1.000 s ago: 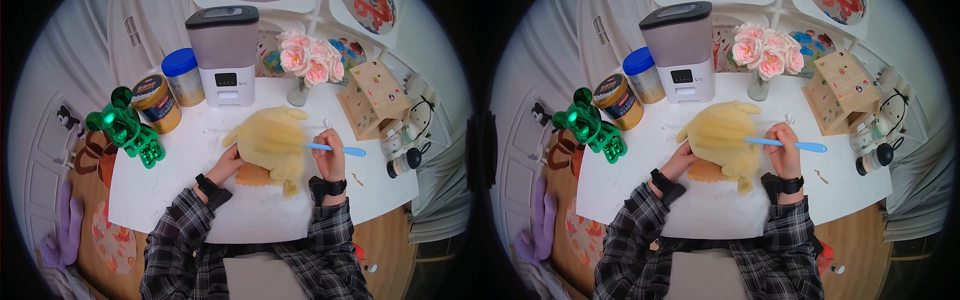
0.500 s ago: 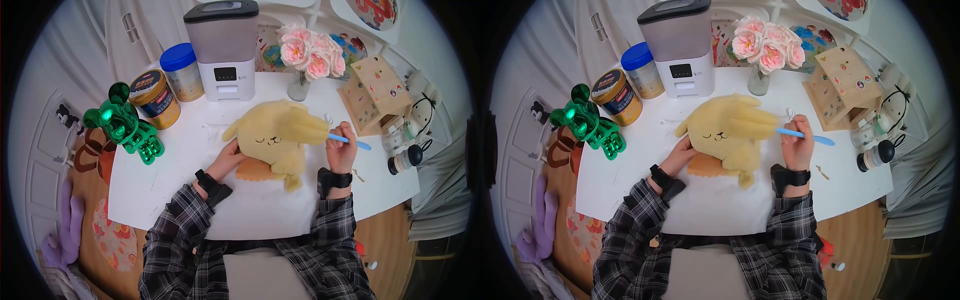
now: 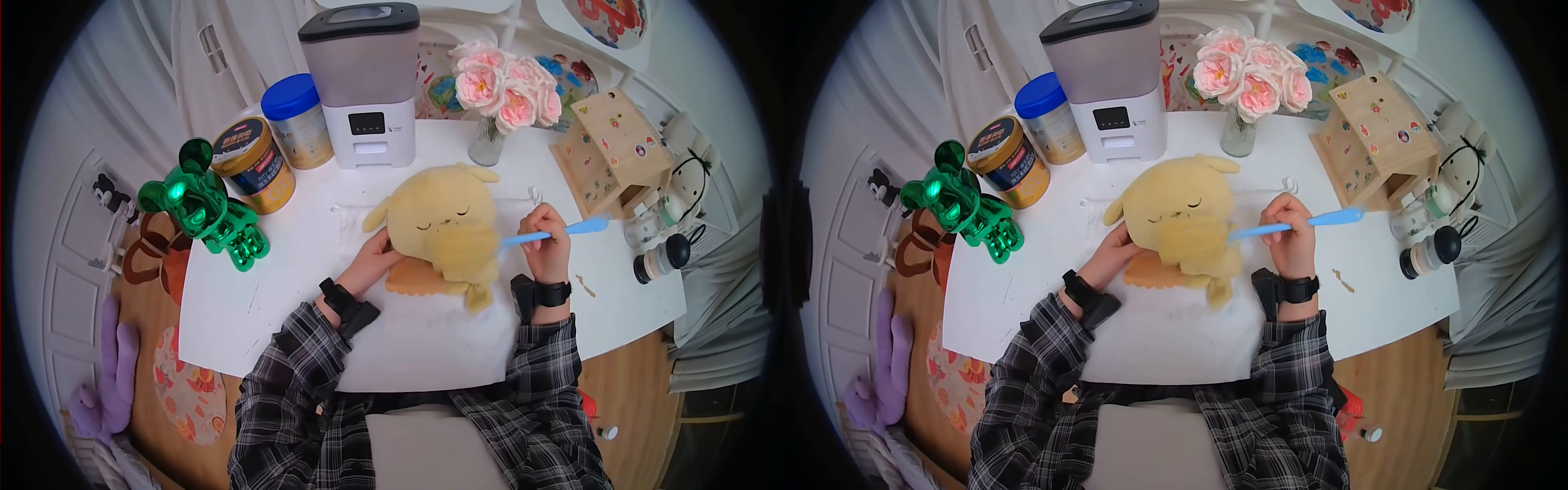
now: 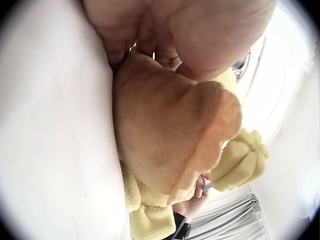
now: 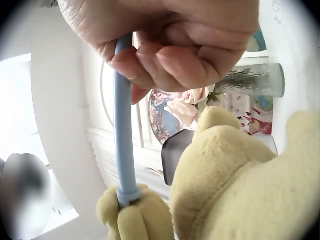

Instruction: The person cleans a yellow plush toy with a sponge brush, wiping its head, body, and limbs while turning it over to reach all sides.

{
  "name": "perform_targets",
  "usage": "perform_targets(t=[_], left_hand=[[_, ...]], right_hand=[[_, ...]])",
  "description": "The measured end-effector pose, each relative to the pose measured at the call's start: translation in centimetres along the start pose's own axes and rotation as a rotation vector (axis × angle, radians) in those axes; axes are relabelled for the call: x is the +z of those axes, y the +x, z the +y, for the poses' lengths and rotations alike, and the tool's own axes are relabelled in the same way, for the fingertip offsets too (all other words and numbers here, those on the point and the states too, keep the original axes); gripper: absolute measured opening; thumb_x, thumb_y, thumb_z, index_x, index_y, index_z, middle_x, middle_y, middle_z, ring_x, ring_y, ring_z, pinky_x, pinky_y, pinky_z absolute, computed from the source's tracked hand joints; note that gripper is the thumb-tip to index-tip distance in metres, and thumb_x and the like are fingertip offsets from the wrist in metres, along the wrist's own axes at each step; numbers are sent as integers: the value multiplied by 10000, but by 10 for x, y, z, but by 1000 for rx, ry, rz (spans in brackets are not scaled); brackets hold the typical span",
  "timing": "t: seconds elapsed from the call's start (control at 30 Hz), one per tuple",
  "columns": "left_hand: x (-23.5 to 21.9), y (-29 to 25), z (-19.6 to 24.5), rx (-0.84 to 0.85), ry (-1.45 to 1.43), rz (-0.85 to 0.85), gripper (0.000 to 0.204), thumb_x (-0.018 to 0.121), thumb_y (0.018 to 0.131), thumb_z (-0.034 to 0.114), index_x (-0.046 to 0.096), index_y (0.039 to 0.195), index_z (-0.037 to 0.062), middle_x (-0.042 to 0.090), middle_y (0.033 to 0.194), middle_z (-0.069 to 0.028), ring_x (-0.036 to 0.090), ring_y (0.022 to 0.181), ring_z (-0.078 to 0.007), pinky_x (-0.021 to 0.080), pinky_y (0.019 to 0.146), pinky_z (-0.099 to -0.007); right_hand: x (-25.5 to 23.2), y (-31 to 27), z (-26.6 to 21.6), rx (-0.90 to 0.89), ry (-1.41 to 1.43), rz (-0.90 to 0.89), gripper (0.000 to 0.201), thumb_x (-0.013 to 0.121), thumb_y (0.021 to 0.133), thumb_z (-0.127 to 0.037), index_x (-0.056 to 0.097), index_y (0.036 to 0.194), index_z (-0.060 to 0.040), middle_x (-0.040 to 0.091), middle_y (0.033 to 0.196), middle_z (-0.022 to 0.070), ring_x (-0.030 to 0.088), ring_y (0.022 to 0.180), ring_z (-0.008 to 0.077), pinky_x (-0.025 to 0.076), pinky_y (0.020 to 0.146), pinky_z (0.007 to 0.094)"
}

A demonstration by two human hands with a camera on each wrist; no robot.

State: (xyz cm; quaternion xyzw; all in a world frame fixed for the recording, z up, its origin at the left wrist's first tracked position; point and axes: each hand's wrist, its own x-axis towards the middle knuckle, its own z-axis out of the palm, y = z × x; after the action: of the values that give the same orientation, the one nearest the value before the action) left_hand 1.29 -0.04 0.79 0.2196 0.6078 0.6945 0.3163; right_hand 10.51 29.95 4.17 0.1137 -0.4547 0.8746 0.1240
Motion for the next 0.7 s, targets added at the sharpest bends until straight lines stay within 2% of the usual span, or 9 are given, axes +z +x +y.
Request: perform_targets(t=[0.07,0.17,0.47,0.57,0.67,0.7], left_hand=[[0,0,-2,-4,-9,4,446,560,927,120,423,1342,34,529,1299,-42,504,1183,-132,393,1007,-286],[-2,2,-5,-9,-21,-3,450,559,925,113,420,1346,39,527,1303,-42,503,1186,-134,394,1008,-288],[-2,3,-6,0,-4,7,443,568,925,128,431,1337,37,539,1287,-43,513,1170,-132,399,1000,-282],[-1,1,-4,3,-12,11,445,569,926,132,430,1337,37,537,1289,-40,512,1170,-130,398,1001,-282],[-1,1,-3,-5,-5,8,450,562,927,119,422,1347,40,529,1302,-38,504,1185,-130,390,1010,-284],[-1,1,-4,-9,0,3,453,558,927,113,418,1351,42,525,1309,-37,500,1192,-131,387,1015,-285]], right_hand=[[12,2,1,-40,198,69,130,477,868,-111,538,849,3,502,626,44,445,553,112,352,524,234],[32,4,4,2,-28,239,145,473,900,-131,536,882,-1,497,633,41,445,559,121,342,518,244],[-10,2,-2,153,-53,-36,120,473,831,-94,540,800,0,462,550,34,415,486,127,347,496,252],[-21,1,-4,151,-247,15,119,474,848,-112,523,788,-21,365,486,6,359,447,114,304,447,250],[-14,2,-6,28,66,-14,109,467,820,-78,535,773,-7,433,549,18,390,489,109,329,494,256],[-8,2,-6,31,121,26,106,470,820,-78,539,780,-7,439,560,18,399,503,109,336,504,253]])
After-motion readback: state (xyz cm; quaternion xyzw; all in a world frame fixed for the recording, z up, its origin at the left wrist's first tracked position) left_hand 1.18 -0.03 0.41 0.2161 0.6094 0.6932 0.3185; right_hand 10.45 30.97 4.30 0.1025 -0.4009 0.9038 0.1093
